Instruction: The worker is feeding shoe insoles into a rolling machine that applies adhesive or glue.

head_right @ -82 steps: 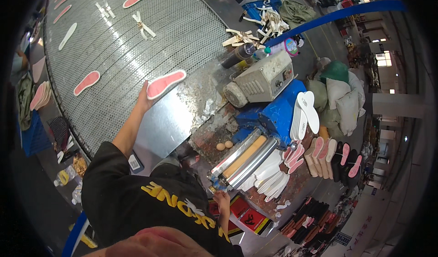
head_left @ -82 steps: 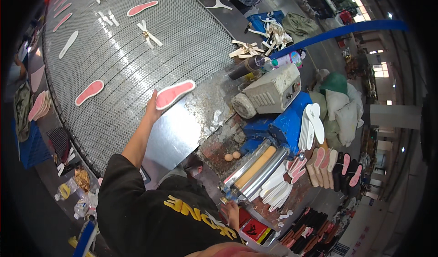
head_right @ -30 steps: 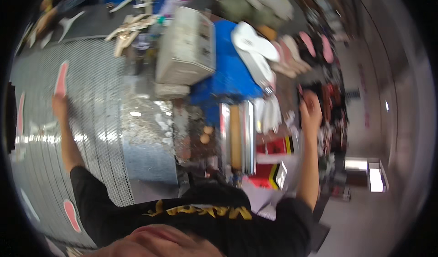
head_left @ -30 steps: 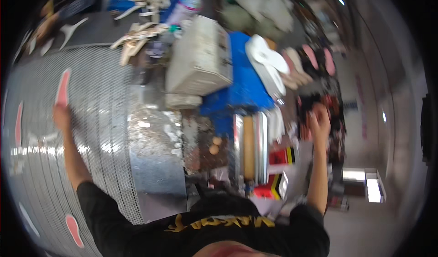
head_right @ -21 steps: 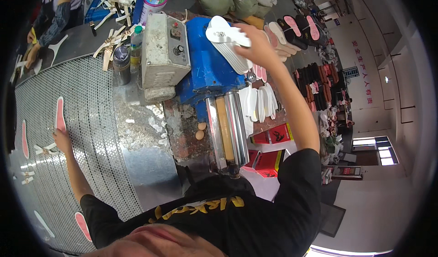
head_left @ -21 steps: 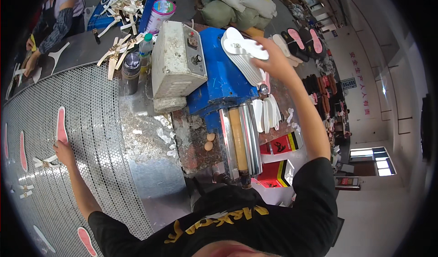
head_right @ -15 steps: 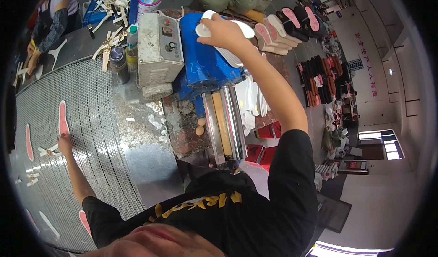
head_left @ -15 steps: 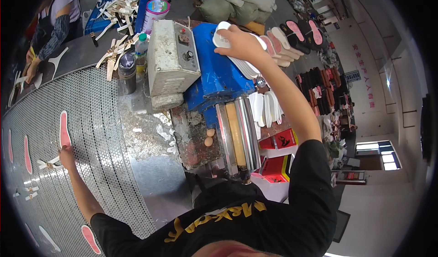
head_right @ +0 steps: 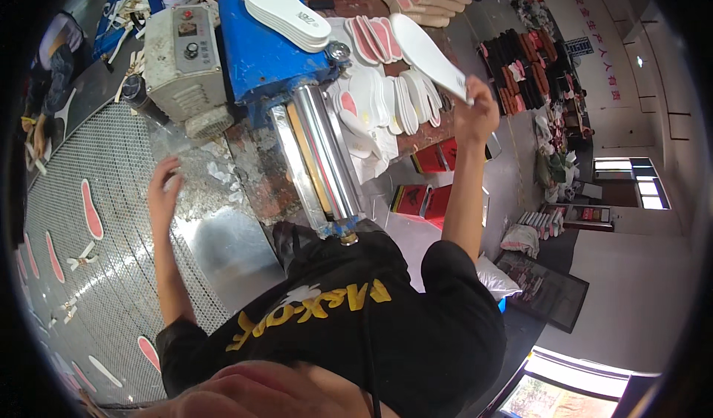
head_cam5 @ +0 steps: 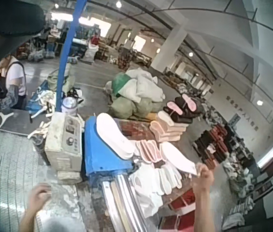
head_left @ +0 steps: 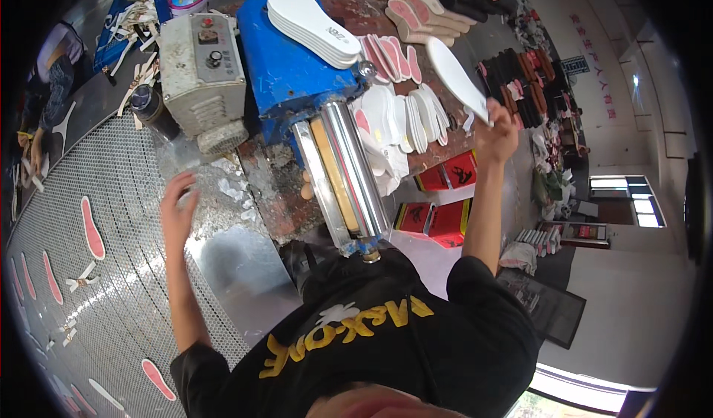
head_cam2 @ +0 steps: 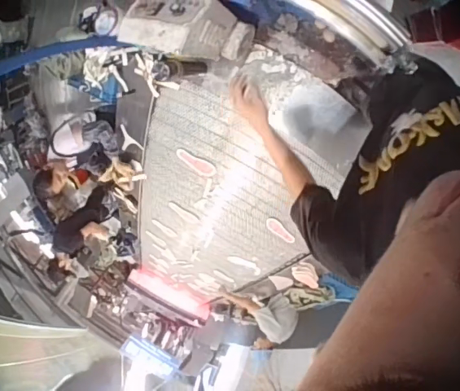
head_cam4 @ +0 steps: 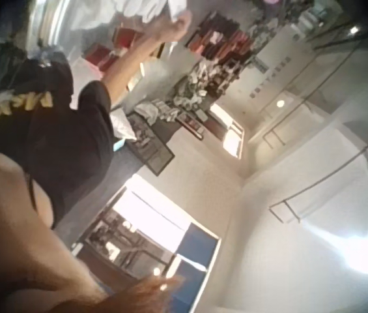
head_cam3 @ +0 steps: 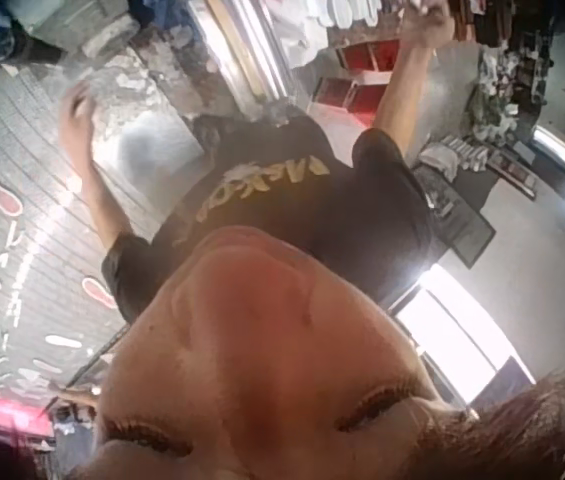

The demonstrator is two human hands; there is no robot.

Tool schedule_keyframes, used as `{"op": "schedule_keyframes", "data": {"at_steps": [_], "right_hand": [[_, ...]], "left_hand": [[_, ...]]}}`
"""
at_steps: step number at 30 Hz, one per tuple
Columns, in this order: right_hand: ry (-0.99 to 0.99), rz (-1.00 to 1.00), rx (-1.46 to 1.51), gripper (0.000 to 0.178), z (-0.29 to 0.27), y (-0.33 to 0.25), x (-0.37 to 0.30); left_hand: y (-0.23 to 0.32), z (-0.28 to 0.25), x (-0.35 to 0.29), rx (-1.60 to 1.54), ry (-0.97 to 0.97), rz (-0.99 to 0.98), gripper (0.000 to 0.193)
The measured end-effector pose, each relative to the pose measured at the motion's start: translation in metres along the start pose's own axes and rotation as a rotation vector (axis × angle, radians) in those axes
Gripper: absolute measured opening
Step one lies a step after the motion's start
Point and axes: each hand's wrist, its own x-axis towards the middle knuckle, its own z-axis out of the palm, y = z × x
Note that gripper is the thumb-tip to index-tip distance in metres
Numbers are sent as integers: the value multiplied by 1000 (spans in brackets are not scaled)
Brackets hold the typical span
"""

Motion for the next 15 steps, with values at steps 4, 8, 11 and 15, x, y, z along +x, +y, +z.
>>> {"op": "schedule_keyframes", "data": {"at_steps": [4, 8, 11, 15], "right_hand": [[195, 57, -61, 32, -67, 36, -28], [135, 171, -285, 30, -55, 95, -48], [-88, 171, -113, 31, -28, 108, -62], [-333, 145, -159, 24, -12, 112, -83]], "left_hand": [[81, 91, 35, -137, -225, 92, 33], [124, 129, 48, -87, -473, 235, 55], [139, 134, 50, 7, -626, 281, 73], [152, 134, 40, 3, -685, 299, 83]]}}
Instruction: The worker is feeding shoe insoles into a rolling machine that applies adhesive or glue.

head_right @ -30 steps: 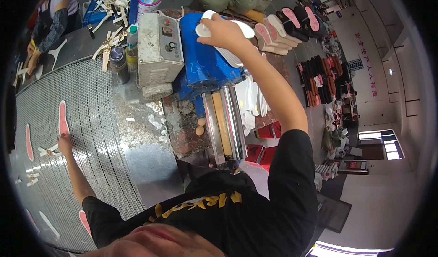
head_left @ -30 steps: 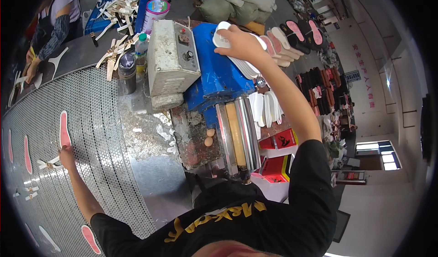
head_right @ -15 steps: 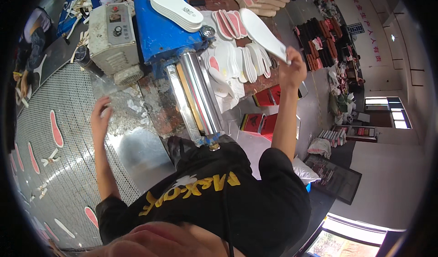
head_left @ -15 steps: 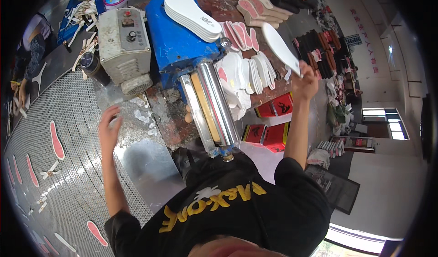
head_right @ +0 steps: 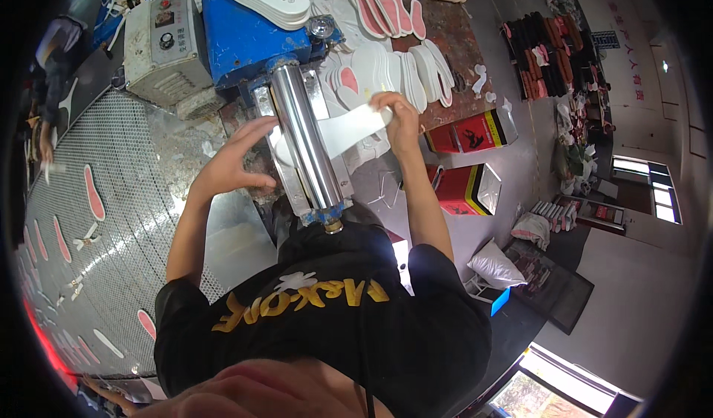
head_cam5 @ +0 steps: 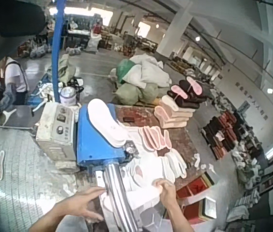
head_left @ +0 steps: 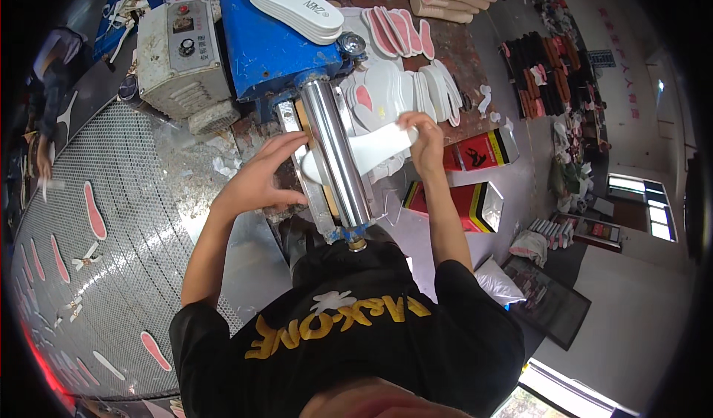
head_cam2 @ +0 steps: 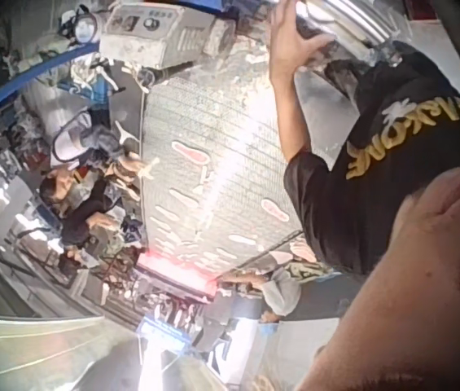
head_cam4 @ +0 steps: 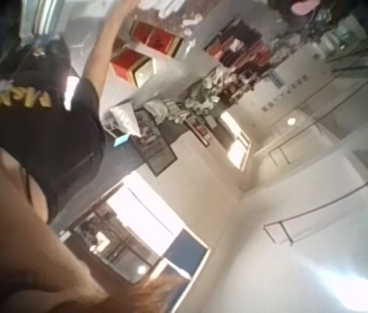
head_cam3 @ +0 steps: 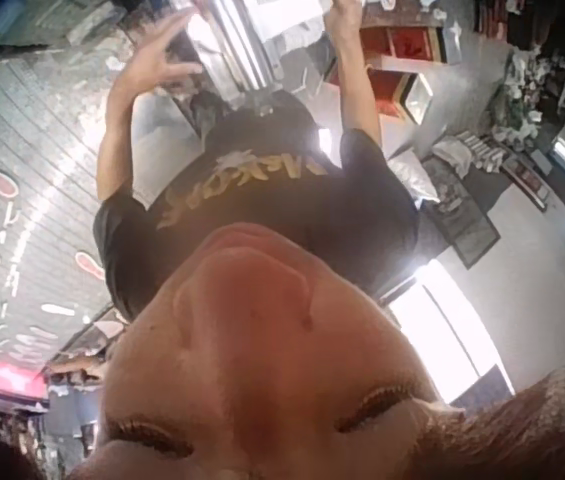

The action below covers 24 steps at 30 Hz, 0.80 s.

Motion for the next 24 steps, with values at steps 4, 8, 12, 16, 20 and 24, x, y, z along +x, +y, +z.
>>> {"op": "schedule_keyframes", "data": {"at_steps": [4, 8, 12, 16, 20, 24], "right_hand": [[250, 481, -212, 22, -11, 64, -8], [-84, 189, -1094, 47, -47, 151, -11], [-355, 517, -829, 68, -74, 214, 9], [-529, 543, -823, 63, -98, 234, 30], [-589, 517, -794, 52, -110, 231, 26], [-494, 386, -785, 44, -115, 231, 21]], "left_hand": [[8, 11, -14, 260, 69, -20, 84], [-3, 18, -40, 492, 251, -30, 79], [-22, 17, -94, 561, 301, -164, 72], [-55, 16, -157, 361, 425, -255, 68], [-106, 11, -242, -683, 696, -604, 51], [-163, -19, -301, -1321, 1062, -437, 55]]}}
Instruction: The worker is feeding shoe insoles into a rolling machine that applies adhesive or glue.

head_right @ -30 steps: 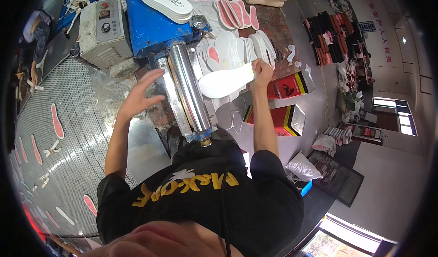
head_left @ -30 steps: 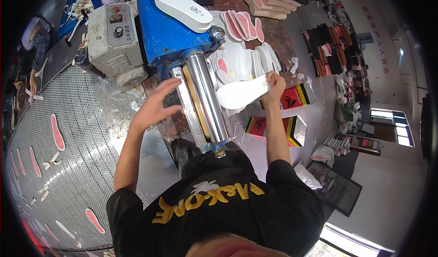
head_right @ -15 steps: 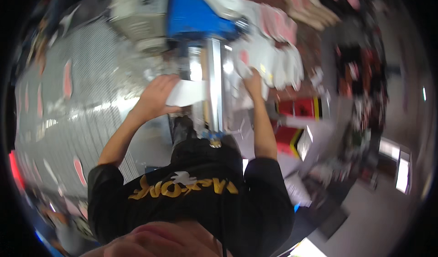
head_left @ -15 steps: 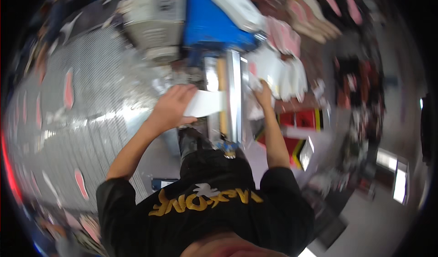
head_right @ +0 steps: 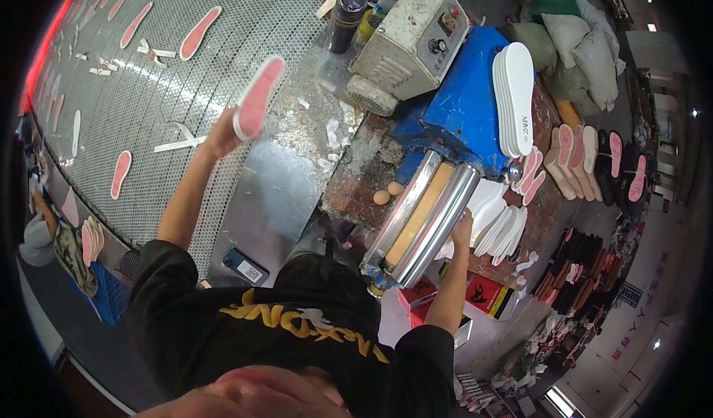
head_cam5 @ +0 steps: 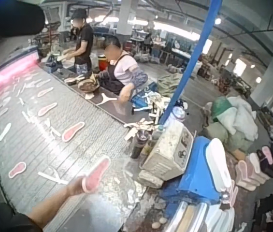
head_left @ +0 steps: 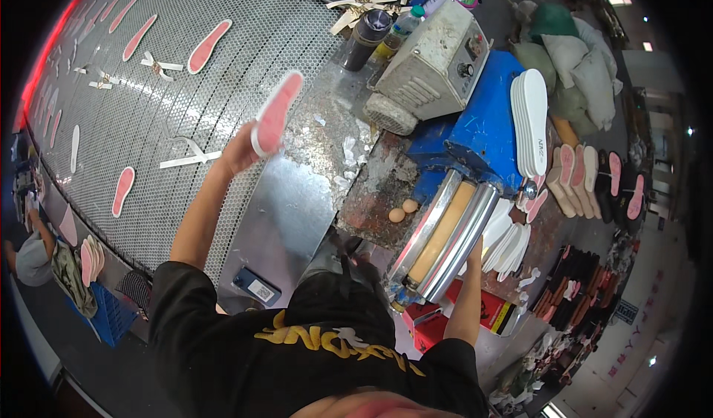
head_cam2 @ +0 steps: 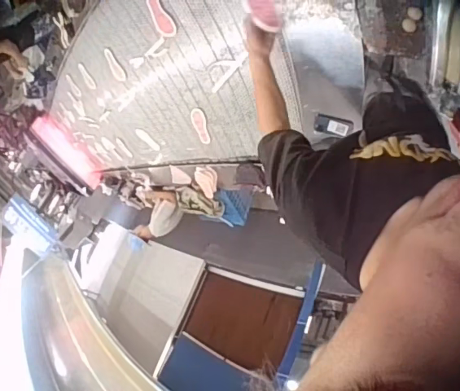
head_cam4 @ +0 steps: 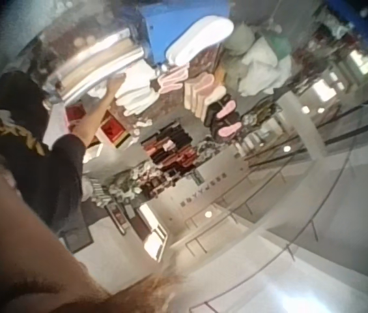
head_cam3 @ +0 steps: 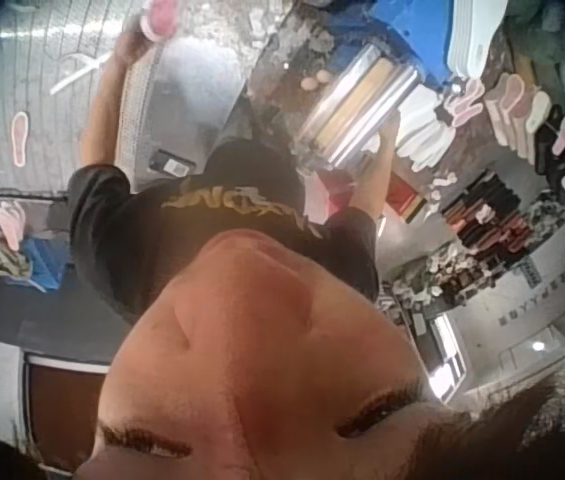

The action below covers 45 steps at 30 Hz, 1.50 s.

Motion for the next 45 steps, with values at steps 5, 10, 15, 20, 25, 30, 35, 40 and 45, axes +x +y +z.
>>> {"op": "schedule_keyframes", "data": {"at_steps": [5, 10, 15, 20, 25, 30, 35, 40, 45], "right_hand": [[261, 324, 78, 40, -13, -17, -16], [502, 195, 349, 37, -53, -87, -61], [615, 175, 447, 42, -96, -148, -111], [385, 199, 413, 33, -111, -207, -130], [117, 79, 236, 23, -105, -247, -102], [-100, 51, 82, 18, -85, -282, -80], [109, -276, 52, 16, -96, -266, -93], [195, 5, 49, 14, -92, -208, -134], [105, 80, 104, 13, -55, -137, -148]], "left_hand": [[47, -61, 91, -12, 59, -30, 48], [58, -118, 180, 905, 609, 94, 38], [65, -159, 259, 900, 639, 361, 42], [81, -106, 267, 1552, 691, 133, 54], [25, 85, 208, 1581, -19, 747, 47], [-40, 235, 92, 1451, -380, 576, 45], [-65, 297, 2, 1425, -302, 804, 54], [-88, 309, -26, 1659, -791, 760, 71], [-86, 283, -31, 1770, -624, 854, 73]]}}
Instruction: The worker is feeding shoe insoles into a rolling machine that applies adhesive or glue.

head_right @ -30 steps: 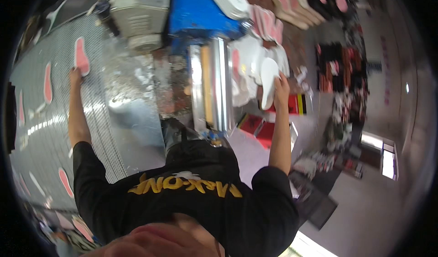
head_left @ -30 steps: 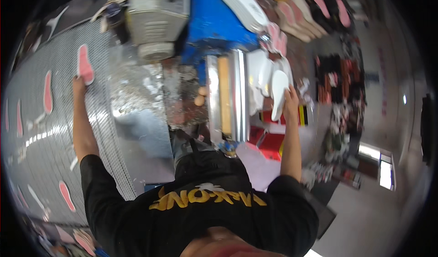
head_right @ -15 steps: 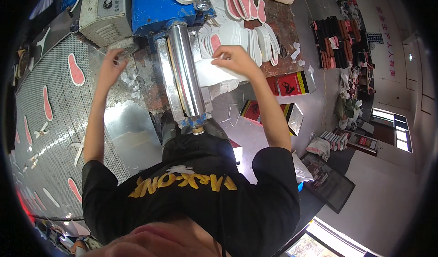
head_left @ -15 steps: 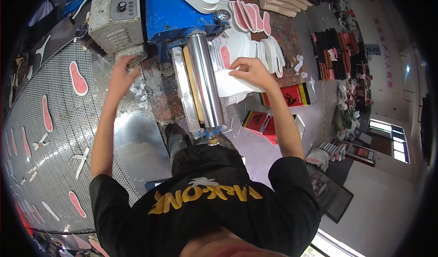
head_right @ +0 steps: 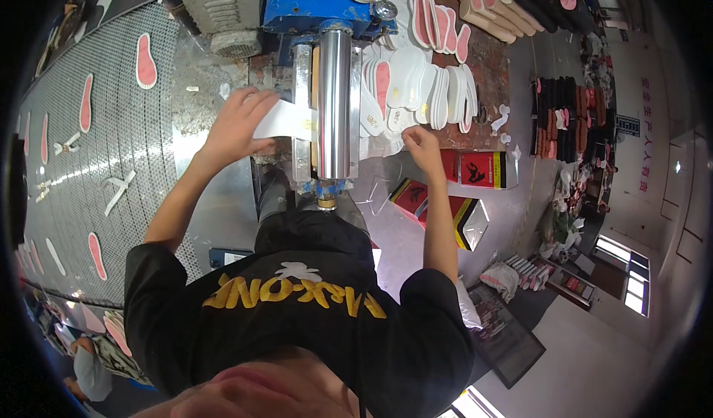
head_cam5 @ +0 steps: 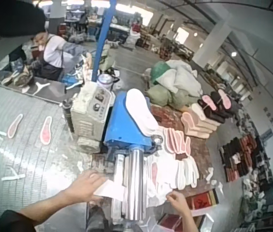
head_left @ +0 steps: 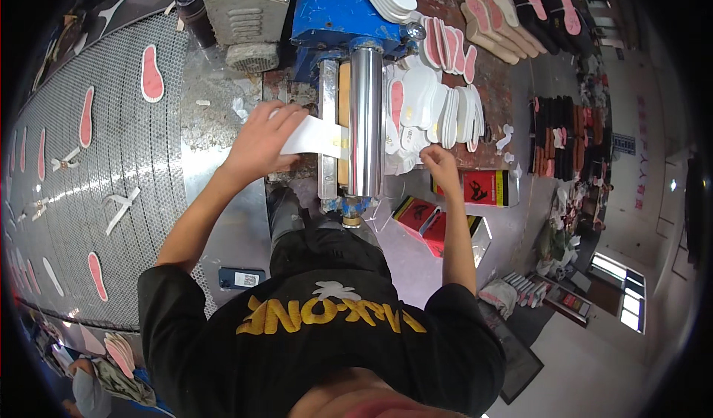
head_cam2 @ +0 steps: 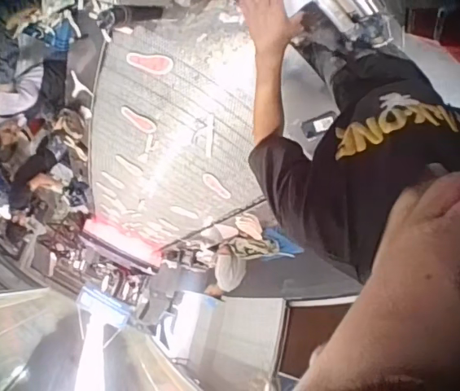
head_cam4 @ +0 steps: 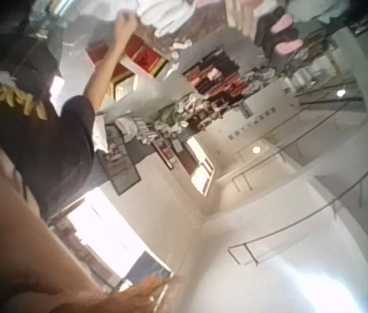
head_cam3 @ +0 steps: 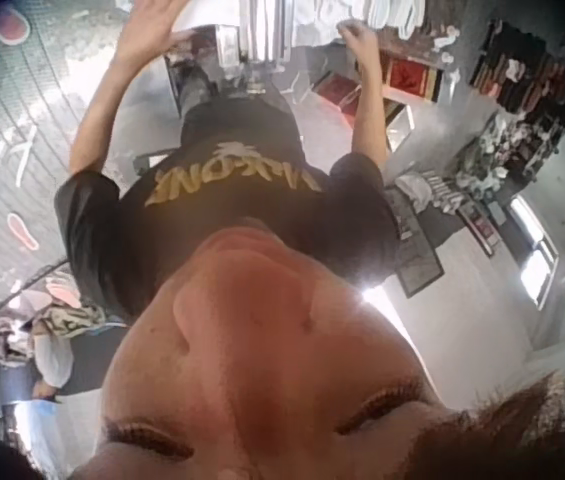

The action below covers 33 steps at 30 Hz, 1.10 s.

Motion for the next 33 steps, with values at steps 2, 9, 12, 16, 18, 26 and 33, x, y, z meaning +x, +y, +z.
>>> {"op": "schedule_keyframes", "data": {"at_steps": [2, 9, 12, 16, 18, 26, 33], "right_hand": [[-14, 6, -3, 19, 14, 32, 10], [-125, -230, -126, 55, 74, 72, 85], [-117, -101, -231, 54, 85, 78, 89], [-57, -10, -276, 53, 89, 87, 83], [-26, 22, -283, 52, 88, 90, 80], [216, 89, -280, 50, 75, 72, 70], [907, 184, 648, 33, -1, 17, 42]], "left_hand": [[-12, 5, -17, 92, 102, -30, 76], [-76, 35, -152, -1135, 183, -534, 72], [-79, 59, -226, -1842, 724, -521, 61], [-126, 78, -323, -2029, 1422, -458, 44], [-152, 87, -377, -1971, 1728, -374, 38], [-133, 170, -623, -1062, 2055, -1298, 39], [-123, 126, -479, -1283, 1690, -1475, 34]]}}
